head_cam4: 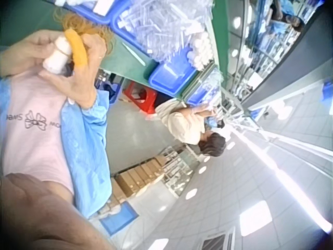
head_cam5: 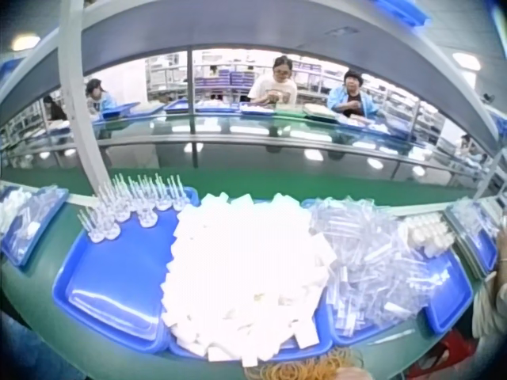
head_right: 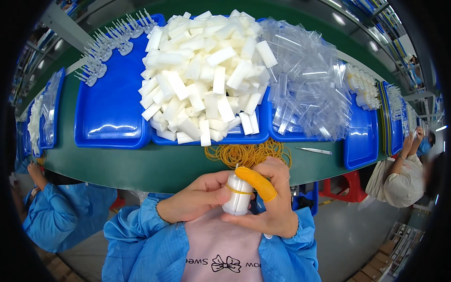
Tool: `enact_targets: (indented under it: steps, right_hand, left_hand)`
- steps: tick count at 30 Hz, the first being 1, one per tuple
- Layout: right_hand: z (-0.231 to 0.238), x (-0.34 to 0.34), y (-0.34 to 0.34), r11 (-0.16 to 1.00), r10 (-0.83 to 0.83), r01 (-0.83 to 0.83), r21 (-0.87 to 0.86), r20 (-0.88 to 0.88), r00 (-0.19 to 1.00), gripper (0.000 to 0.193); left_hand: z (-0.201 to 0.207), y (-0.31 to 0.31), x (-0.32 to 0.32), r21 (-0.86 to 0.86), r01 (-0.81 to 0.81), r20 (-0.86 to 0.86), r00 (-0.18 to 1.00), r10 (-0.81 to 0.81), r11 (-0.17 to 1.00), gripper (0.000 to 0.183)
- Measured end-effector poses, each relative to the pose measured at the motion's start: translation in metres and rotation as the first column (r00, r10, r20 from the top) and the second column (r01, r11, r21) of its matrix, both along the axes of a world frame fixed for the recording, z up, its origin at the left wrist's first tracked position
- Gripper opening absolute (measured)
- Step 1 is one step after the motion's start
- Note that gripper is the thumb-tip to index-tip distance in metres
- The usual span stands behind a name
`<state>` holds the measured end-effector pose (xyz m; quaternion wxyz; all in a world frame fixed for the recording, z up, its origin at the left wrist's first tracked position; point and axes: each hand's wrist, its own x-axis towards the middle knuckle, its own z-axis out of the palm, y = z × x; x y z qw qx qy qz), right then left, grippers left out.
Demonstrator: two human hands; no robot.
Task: The person assembles small white plastic components by inserting them into a clear plastic base. They use a yellow rubber band to secure the components together and then use a metal tool to adjust the assembly. The process is repeated for multiple units.
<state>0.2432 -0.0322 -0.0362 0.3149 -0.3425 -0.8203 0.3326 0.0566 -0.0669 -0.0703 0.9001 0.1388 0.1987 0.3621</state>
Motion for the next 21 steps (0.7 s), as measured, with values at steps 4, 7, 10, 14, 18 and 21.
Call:
enact_targets:
  steps: [4,7,10,14,18,21]
  right_hand:
    - [0.000,0.014,0.008,0.950,0.030,-0.103,-0.294,-0.244,0.969,0.088]
    - [0.010,0.031,0.025,0.880,0.062,-0.204,-0.430,-0.321,0.945,0.081]
    - [0.007,0.031,0.020,0.837,0.228,-0.328,-0.437,-0.267,0.937,0.061]
    - [0.027,0.070,0.023,0.868,0.046,-0.179,-0.462,-0.284,0.958,0.048]
    - [0.043,0.144,0.055,0.875,-0.482,0.417,-0.245,-0.378,0.791,0.049]
    - [0.022,0.190,0.121,0.686,-0.680,0.723,-0.075,-0.418,0.602,0.049]
  left_hand:
    - [-0.005,-0.003,0.002,0.043,-0.035,-0.045,0.998,0.037,0.998,0.069]
    - [0.000,-0.004,0.001,0.119,-0.047,-0.053,0.997,0.053,0.992,0.046]
    - [-0.001,-0.002,-0.001,0.248,0.060,-0.239,0.971,0.001,0.967,0.032]
    - [0.035,0.014,0.013,0.574,0.037,-0.417,0.873,0.253,0.818,0.027]
    - [0.044,0.005,-0.016,0.710,-0.237,-0.398,0.641,0.656,0.663,0.042]
    - [0.047,0.008,-0.048,0.725,-0.406,-0.361,0.464,0.809,0.557,0.024]
